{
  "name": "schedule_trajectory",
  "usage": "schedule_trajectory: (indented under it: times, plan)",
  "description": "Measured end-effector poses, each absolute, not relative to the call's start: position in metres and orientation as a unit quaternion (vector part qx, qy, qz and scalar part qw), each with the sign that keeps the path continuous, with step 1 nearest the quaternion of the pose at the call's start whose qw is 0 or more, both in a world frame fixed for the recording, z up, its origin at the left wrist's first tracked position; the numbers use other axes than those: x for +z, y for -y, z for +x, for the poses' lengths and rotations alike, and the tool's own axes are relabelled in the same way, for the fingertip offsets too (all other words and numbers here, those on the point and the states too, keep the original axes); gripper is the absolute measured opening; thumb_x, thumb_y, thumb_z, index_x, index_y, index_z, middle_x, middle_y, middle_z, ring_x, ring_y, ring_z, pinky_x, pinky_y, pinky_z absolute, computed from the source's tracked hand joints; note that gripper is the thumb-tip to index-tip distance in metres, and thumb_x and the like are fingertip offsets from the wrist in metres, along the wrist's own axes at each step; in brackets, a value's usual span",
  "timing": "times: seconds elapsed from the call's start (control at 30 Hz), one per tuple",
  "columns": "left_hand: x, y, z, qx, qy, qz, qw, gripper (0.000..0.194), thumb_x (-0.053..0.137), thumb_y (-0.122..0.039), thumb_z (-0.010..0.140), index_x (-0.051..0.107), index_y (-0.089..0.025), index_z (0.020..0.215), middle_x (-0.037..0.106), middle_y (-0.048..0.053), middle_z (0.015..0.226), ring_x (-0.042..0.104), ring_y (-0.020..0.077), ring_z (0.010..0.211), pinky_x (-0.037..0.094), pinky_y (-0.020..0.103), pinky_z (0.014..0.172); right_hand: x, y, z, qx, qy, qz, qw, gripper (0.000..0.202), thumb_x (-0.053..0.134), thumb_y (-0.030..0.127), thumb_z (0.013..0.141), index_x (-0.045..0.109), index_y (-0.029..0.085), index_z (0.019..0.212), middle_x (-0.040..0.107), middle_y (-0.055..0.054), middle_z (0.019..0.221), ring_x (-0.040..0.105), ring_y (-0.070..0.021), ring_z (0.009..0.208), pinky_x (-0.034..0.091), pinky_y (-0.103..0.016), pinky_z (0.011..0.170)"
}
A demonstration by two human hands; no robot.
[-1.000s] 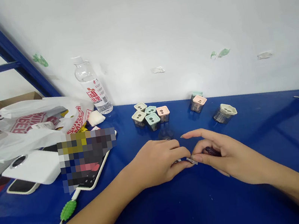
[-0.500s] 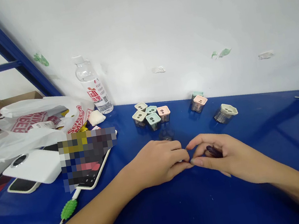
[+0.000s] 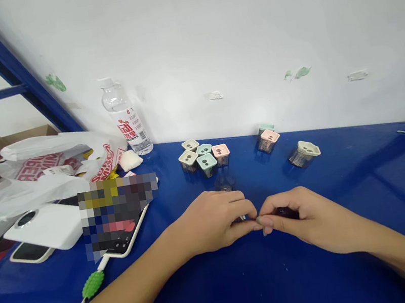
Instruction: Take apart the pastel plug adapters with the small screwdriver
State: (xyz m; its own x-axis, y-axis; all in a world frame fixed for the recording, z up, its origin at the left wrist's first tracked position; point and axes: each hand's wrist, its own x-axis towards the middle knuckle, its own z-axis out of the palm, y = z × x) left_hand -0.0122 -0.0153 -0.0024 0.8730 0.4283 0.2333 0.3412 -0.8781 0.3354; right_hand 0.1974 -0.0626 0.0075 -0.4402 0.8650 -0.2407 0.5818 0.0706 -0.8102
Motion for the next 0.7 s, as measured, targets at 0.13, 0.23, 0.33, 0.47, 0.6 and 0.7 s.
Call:
schedule_trajectory:
  times: [0.13,0.23,0.33,0.47,0.6,0.7]
  plan:
    - [0.0,0.015,-0.011,0.195,-0.233,0.927,0.219,0.03,0.064,-0.046,0.082,0.063,-0.017,0.091,0.058,0.0,0.079,0.054,0.0111,0.069,0.039,0.022,0.062,0.006,0.062,0.2,0.448,0.709,-0.514,0.182,0.035,0.051,0.05,0.09,0.067,0.021,0.079,0.048,0.004,0.057,0.032,-0.0071,0.046,0.026,-0.021,0.043]
    - [0.004,0.017,-0.012,0.225,-0.281,0.888,0.285,0.056,0.078,-0.052,0.062,0.059,-0.019,0.102,0.057,0.001,0.091,0.055,0.0139,0.079,0.044,0.024,0.069,0.006,0.061,0.201,0.434,0.688,-0.528,0.243,0.036,0.052,0.051,0.09,0.065,0.02,0.076,0.045,0.005,0.053,0.031,-0.0062,0.043,0.024,-0.021,0.039]
    - [0.009,0.019,-0.013,0.217,-0.298,0.872,0.323,0.061,0.079,-0.037,0.068,0.05,-0.019,0.119,0.054,0.004,0.103,0.054,0.0146,0.089,0.046,0.025,0.078,0.008,0.061,0.2,0.442,0.663,-0.529,0.293,0.035,0.053,0.051,0.089,0.062,0.02,0.074,0.035,0.007,0.046,0.029,-0.0058,0.038,0.022,-0.02,0.036]
    - [0.008,0.021,-0.012,0.212,-0.284,0.877,0.324,0.038,0.064,-0.026,0.083,0.051,-0.019,0.118,0.056,0.003,0.103,0.055,0.0139,0.091,0.045,0.026,0.08,0.01,0.063,0.197,0.441,0.655,-0.523,0.322,0.034,0.052,0.049,0.09,0.061,0.021,0.073,0.032,0.008,0.044,0.029,-0.0058,0.037,0.023,-0.02,0.035]
    - [0.002,0.021,-0.009,0.216,-0.307,0.883,0.281,0.026,0.062,-0.033,0.084,0.057,-0.019,0.106,0.063,0.002,0.096,0.058,0.0156,0.087,0.044,0.027,0.075,0.007,0.067,0.193,0.382,0.678,-0.535,0.33,0.032,0.051,0.046,0.091,0.061,0.021,0.074,0.043,0.005,0.051,0.033,-0.0074,0.043,0.027,-0.021,0.039]
    - [-0.001,0.022,-0.006,0.211,-0.324,0.884,0.262,0.021,0.06,-0.032,0.083,0.058,-0.019,0.1,0.065,0.002,0.096,0.06,0.0158,0.084,0.044,0.026,0.071,0.002,0.068,0.189,0.338,0.708,-0.54,0.307,0.031,0.049,0.043,0.092,0.061,0.021,0.074,0.053,0.002,0.061,0.04,-0.0096,0.051,0.032,-0.022,0.046]
